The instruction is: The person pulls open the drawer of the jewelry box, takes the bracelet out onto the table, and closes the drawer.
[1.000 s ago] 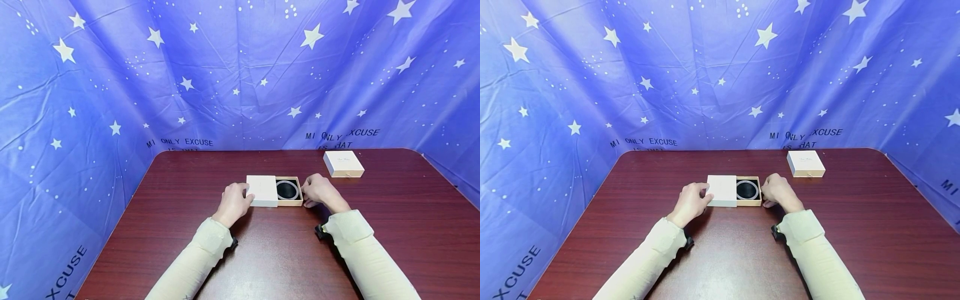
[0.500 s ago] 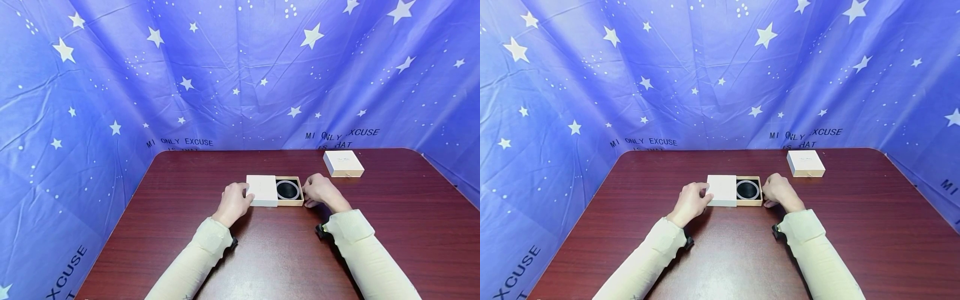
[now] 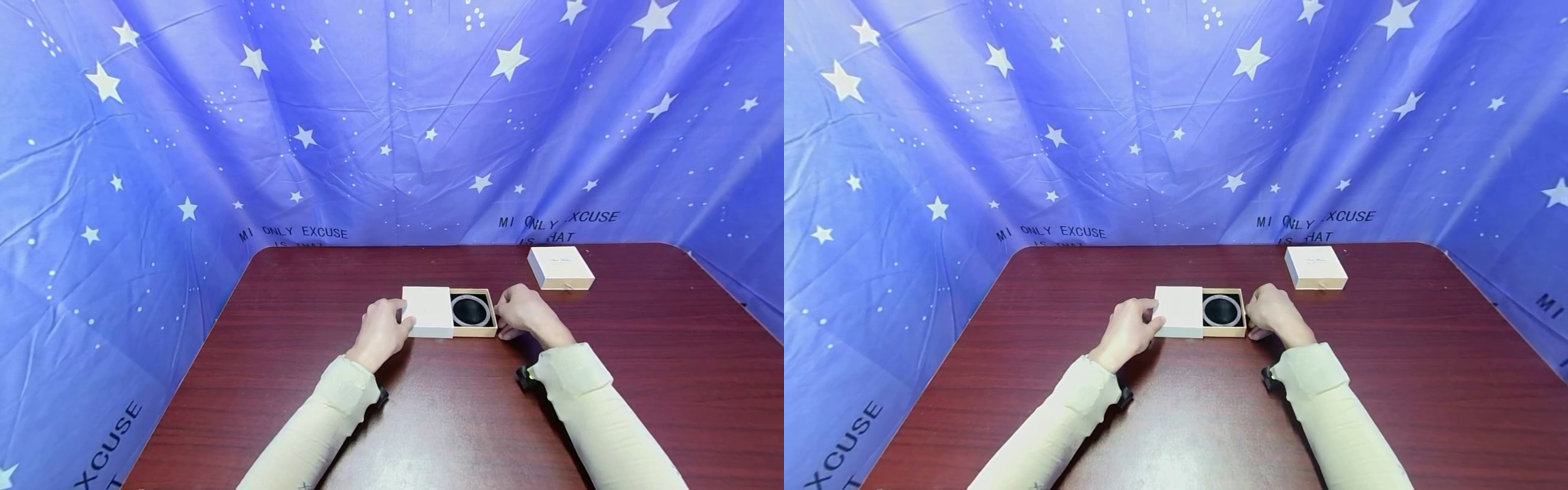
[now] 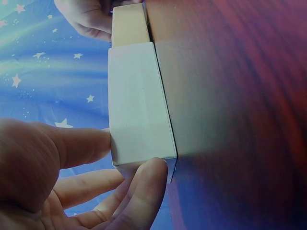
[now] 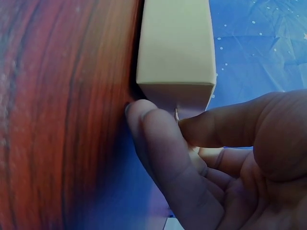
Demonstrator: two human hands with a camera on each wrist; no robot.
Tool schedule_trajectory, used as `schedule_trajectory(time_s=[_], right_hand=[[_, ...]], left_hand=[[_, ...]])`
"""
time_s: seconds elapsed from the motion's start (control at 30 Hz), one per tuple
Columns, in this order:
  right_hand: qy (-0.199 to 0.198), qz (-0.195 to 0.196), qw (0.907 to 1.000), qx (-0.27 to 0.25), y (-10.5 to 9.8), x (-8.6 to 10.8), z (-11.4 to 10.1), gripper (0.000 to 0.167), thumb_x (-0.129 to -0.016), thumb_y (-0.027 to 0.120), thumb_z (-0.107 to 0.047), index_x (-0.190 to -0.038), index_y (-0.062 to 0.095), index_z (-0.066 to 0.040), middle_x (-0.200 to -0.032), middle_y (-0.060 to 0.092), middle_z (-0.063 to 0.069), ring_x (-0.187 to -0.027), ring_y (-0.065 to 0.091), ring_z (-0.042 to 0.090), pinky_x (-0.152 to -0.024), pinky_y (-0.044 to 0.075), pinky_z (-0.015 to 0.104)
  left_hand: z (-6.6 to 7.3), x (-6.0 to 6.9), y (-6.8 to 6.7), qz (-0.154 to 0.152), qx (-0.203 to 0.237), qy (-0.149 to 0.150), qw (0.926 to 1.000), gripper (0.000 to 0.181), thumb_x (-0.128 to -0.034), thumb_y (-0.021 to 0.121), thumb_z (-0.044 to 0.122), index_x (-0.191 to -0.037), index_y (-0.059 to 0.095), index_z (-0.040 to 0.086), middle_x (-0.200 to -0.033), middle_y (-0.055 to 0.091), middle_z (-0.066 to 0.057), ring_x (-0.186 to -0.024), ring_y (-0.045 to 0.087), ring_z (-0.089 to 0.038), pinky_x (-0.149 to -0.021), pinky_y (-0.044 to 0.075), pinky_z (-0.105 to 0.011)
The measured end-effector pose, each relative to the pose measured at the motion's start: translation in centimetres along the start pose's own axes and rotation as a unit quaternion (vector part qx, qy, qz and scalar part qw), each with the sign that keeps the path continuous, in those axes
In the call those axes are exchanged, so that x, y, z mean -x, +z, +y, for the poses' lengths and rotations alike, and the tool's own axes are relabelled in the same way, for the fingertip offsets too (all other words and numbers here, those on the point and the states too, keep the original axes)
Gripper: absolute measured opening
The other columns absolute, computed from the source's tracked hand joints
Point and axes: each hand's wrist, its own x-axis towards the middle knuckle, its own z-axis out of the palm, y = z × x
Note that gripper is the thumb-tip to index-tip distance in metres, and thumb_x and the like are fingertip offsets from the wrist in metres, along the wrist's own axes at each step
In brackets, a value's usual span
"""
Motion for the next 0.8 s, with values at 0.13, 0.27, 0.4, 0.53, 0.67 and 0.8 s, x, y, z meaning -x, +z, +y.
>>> schedule_trajectory(time_s=[0.13,0.27,0.4,0.53,0.67,0.8], right_hand=[[0.002,0.001,1.0000,0.000,-0.01,0.02,0.06,0.018,-0.091,0.045,0.001,-0.076,0.054,0.006,-0.060,0.063,0.013,-0.049,0.065,0.020,-0.051,0.055,0.033],[0.003,0.001,1.0000,-0.004,-0.03,0.02,0.09,0.019,-0.090,0.044,0.001,-0.074,0.053,0.005,-0.061,0.063,0.013,-0.049,0.065,0.021,-0.051,0.055,0.033],[0.003,0.002,1.0000,0.008,-0.07,-0.03,0.15,0.021,-0.089,0.041,0.001,-0.074,0.055,0.005,-0.060,0.064,0.013,-0.049,0.065,0.020,-0.051,0.054,0.033],[-0.001,0.006,0.9996,0.029,-0.17,-0.05,0.22,0.021,-0.088,0.041,0.001,-0.074,0.056,0.005,-0.060,0.065,0.012,-0.048,0.065,0.019,-0.050,0.054,0.031],[0.000,0.005,0.9996,0.028,-0.25,-0.02,0.21,0.021,-0.089,0.043,0.000,-0.074,0.057,0.004,-0.059,0.065,0.011,-0.048,0.065,0.019,-0.050,0.054,0.031],[0.004,0.005,0.9997,0.023,-0.35,0.02,0.14,0.022,-0.090,0.041,-0.002,-0.078,0.058,0.006,-0.060,0.064,0.011,-0.049,0.065,0.020,-0.051,0.054,0.032]], left_hand=[[-0.01,-0.02,0.09,-0.001,0.000,0.002,1.0000,0.028,-0.0852,0.068,0.018,-0.111,0.070,0.007,-0.095,0.068,-0.010,-0.092,0.064,-0.030,-0.078,0.050,-0.046],[0.01,0.02,0.06,0.000,-0.002,0.004,1.0000,0.027,-0.0851,0.068,0.018,-0.110,0.070,0.007,-0.093,0.068,-0.010,-0.092,0.064,-0.030,-0.078,0.050,-0.046],[0.05,0.07,-0.02,-0.002,-0.001,0.002,1.0000,0.029,-0.0851,0.068,0.018,-0.111,0.070,0.007,-0.098,0.069,-0.011,-0.096,0.064,-0.031,-0.080,0.050,-0.046],[0.08,0.08,-0.05,-0.005,0.001,-0.004,1.0000,0.031,-0.0853,0.068,0.019,-0.114,0.069,0.007,-0.103,0.069,-0.011,-0.100,0.064,-0.031,-0.083,0.049,-0.047],[0.09,0.09,-0.07,-0.007,0.003,-0.007,0.9999,0.031,-0.0853,0.068,0.019,-0.114,0.069,0.007,-0.102,0.069,-0.010,-0.100,0.064,-0.030,-0.083,0.049,-0.046],[0.10,0.08,-0.08,-0.008,0.005,-0.010,0.9999,0.031,-0.0854,0.068,0.019,-0.114,0.069,0.007,-0.101,0.069,-0.010,-0.098,0.064,-0.030,-0.082,0.049,-0.046]])
